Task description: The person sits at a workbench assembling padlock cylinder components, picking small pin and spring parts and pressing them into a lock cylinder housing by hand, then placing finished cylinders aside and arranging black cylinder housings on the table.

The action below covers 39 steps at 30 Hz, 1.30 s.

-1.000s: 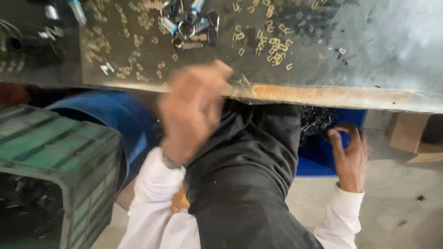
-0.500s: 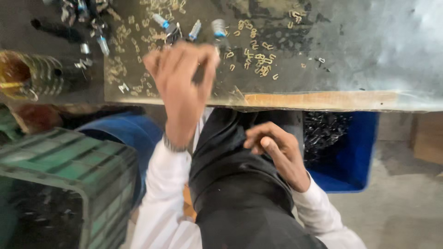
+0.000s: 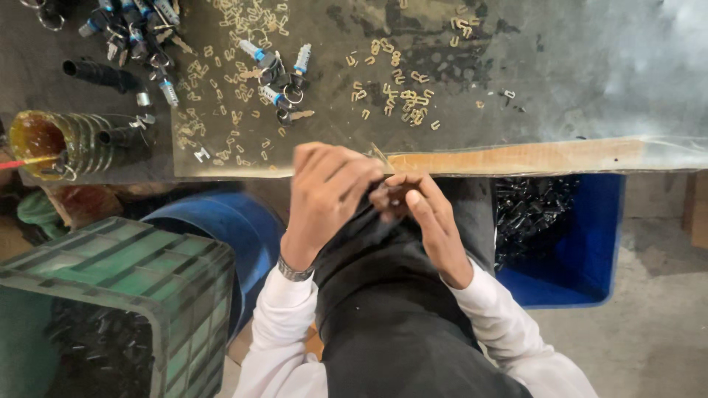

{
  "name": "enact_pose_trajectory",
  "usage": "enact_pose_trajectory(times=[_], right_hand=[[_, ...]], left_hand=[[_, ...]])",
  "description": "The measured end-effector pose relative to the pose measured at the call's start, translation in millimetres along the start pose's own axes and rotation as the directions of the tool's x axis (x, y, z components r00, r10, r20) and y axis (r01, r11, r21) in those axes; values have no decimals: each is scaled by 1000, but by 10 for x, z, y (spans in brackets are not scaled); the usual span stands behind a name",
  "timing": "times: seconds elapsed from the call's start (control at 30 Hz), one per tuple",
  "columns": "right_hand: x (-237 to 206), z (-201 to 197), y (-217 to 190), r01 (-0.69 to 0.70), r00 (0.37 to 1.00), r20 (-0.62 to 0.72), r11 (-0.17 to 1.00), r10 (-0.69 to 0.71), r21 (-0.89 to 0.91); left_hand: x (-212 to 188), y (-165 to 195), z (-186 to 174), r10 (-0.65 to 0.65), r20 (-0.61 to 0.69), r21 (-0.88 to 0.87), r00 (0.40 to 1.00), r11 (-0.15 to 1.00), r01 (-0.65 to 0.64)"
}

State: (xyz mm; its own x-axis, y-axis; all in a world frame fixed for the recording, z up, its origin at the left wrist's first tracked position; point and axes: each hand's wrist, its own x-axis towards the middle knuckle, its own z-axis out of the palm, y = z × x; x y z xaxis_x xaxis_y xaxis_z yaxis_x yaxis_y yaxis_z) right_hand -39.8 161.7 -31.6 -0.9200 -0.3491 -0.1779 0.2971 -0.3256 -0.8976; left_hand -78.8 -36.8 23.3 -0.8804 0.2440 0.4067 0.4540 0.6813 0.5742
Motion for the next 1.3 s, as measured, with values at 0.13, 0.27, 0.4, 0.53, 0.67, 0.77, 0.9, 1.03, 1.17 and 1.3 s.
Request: enact_pose_trajectory(times=[0.13, 0.27, 0.4, 0.53, 0.67, 0.77, 0.9, 1.03, 1.17, 1.3], right_hand=[[-114, -34, 120, 82, 986, -136, 991, -96, -105], [-215, -406, 290, -137, 942, -335, 949, 36, -284], [-214, -710, 390, -229, 949, -307, 826, 72, -515], [-62, -723, 492, -228, 973, -228, 351, 43, -908], [139, -559, 839, 72, 987, 51, 134, -152, -988], [206, -499, 1162, 135, 966, 134, -11, -222, -991], [236, -655, 1410, 127, 955, 145, -86, -258, -988], [223, -845, 1443, 216, 951, 235, -114, -200, -970], [177, -827, 1379, 325, 926, 322, -18, -197, -946], [199, -719, 1152, 414, 882, 415, -55, -223, -909]], left_hand=[[-294, 33, 62, -152, -151, -146, 977, 981, 130], [-676, 13, 234, -281, 21, -153, 959, 947, 281], [-1003, -109, 651, -526, 212, -94, 824, 828, 553], [-1128, -720, 1318, -460, 163, 215, 873, 880, 424], [-1306, -1294, 1790, -296, 239, 68, 925, 955, 288], [-1229, -1532, 2041, 30, 445, 772, 895, 495, -400], [-1019, -1732, 2201, -95, 441, 677, 893, 689, -261], [-835, -1882, 2152, -139, 467, 599, 873, 776, -198], [-662, -2048, 2061, -172, 502, 544, 848, 825, -155], [-518, -2138, 2080, -190, 534, 522, 824, 841, -145]])
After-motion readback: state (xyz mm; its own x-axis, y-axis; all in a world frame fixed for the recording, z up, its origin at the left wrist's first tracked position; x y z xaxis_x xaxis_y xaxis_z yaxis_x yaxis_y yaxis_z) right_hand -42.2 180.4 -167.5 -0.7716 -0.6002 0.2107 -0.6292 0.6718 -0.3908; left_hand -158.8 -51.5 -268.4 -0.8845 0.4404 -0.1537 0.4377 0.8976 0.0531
